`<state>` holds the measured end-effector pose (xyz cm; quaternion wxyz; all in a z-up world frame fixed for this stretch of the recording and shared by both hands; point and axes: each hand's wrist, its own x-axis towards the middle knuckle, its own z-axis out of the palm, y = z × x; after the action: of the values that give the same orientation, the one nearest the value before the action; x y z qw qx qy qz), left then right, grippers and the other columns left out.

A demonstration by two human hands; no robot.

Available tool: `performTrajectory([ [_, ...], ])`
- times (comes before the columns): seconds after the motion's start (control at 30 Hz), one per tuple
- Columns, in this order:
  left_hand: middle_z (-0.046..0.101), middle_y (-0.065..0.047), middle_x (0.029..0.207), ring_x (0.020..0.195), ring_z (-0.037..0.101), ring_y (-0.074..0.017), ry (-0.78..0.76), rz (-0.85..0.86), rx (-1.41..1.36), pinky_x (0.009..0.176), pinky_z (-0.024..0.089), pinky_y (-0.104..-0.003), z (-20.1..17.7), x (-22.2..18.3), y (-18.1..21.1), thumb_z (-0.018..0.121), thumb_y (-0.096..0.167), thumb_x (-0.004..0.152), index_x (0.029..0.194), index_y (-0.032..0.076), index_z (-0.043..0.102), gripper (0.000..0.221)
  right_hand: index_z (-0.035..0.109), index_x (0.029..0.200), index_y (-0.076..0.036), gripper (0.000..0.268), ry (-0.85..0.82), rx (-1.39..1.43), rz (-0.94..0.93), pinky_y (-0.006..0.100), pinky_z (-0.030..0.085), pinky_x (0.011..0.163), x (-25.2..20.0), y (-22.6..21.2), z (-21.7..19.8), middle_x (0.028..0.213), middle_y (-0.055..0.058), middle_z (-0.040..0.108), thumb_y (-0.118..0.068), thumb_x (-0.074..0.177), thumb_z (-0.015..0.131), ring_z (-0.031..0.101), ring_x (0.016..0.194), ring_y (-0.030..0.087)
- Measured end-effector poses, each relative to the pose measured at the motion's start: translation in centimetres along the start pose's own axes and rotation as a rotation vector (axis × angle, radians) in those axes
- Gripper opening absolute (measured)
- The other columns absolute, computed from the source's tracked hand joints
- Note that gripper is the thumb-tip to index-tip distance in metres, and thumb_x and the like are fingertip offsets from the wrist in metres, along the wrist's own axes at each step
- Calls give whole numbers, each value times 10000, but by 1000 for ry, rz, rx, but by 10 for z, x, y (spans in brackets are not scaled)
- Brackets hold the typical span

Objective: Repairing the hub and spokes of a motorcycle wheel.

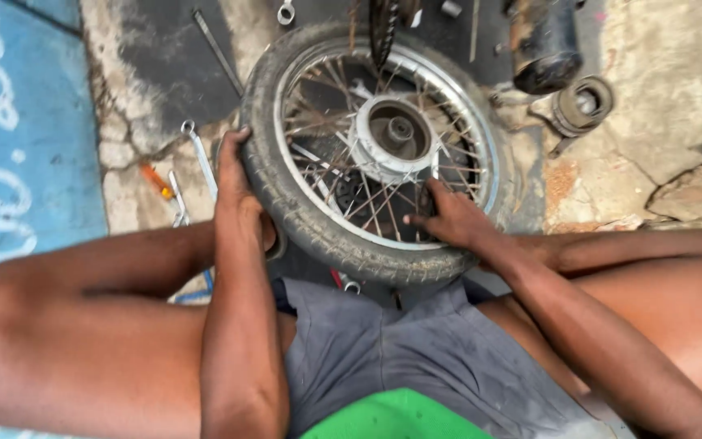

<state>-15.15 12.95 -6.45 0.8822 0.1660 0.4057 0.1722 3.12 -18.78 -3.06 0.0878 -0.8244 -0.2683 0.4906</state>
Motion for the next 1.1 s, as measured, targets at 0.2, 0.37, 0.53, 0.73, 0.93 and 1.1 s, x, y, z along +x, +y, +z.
performTrajectory([
  [0.2, 712, -278, 1003, 811, 744, -340, 11, 117, -25, 726, 666, -419, 23, 5, 5, 730, 228, 878, 1219, -105, 621, 489, 536, 1379, -48, 607, 35, 202, 26, 474, 643, 775, -45, -36, -60, 1038, 202, 764, -250, 847, 750, 788, 813, 305],
  [0.37, 729, -253, 1035, 860, 736, -314, -81, 151, -35, 774, 636, -419, 55, -53, 16, 686, 257, 913, 1279, -92, 625, 510, 510, 1317, -11, 561, 140, 203, -5, 441, 612, 778, -97, -53, -71, 981, 206, 766, -237, 870, 763, 779, 797, 275],
  [0.53, 721, -218, 936, 769, 721, -325, 104, 76, 109, 722, 643, -482, 36, -74, 25, 645, 338, 892, 1216, 9, 627, 462, 410, 1441, -54, 671, 60, 215, -10, 453, 631, 789, -85, -59, -63, 984, 196, 789, -293, 896, 719, 788, 817, 269],
  [0.73, 745, -198, 1017, 847, 743, -296, 235, 119, -36, 766, 646, -457, 63, -94, 28, 596, 294, 874, 1209, 21, 680, 440, 586, 1427, -198, 567, -32, -41, -106, 443, 566, 930, -90, -66, -117, 1184, 160, 751, -484, 938, 606, 748, 994, 275],
  [0.93, 742, -151, 1108, 932, 753, -296, 344, 51, -203, 837, 625, -438, 110, -106, 40, 612, 280, 859, 1100, 66, 683, 330, 656, 1363, -177, 722, -283, -96, -47, 418, 531, 1047, -67, -43, -165, 1327, 84, 725, -700, 889, 501, 706, 1195, 262],
  [1.1, 705, -116, 995, 944, 719, -256, 297, 85, -520, 917, 626, -474, 141, -75, 39, 632, 261, 908, 1074, 62, 667, 262, 612, 1432, -6, 654, 66, -277, -248, 430, 516, 956, 15, 80, -229, 1287, 226, 641, -498, 1077, 366, 605, 1130, 325],
])
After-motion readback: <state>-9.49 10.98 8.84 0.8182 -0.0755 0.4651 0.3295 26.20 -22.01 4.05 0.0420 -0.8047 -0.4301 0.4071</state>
